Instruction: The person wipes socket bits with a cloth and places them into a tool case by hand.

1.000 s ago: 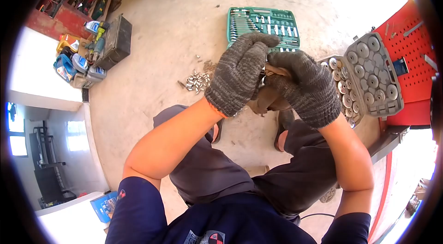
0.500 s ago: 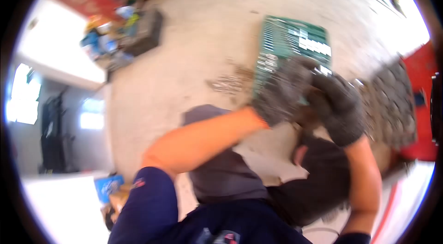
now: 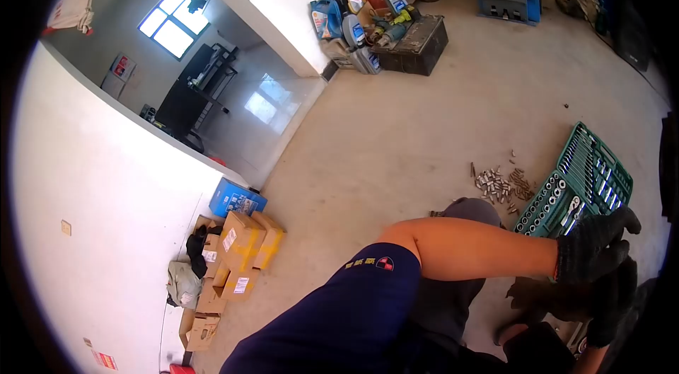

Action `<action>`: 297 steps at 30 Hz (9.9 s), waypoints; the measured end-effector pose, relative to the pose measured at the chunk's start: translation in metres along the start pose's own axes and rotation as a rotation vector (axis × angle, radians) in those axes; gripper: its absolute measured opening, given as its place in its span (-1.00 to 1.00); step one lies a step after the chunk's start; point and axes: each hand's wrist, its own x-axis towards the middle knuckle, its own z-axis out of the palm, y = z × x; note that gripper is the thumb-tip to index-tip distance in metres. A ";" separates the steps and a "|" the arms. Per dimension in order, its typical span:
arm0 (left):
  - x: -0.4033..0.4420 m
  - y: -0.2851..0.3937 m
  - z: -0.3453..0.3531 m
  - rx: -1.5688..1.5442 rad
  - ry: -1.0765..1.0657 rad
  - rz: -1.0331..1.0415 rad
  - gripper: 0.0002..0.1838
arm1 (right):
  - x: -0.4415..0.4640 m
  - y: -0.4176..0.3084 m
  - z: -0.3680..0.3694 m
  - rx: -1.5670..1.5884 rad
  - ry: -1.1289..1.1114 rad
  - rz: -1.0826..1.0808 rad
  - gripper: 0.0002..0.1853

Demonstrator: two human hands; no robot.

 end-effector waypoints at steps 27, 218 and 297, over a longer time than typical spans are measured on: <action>0.007 0.001 0.000 -0.650 -0.115 -0.535 -0.65 | 0.018 -0.019 0.003 0.750 0.321 0.101 -0.73; -0.172 -0.395 0.046 -0.162 -0.397 -0.976 -0.78 | -0.047 0.037 0.441 0.263 -0.765 0.598 -0.59; 0.034 0.037 0.043 -1.269 -0.052 -0.658 -0.65 | 0.005 -0.010 -0.024 0.865 0.668 0.292 -0.59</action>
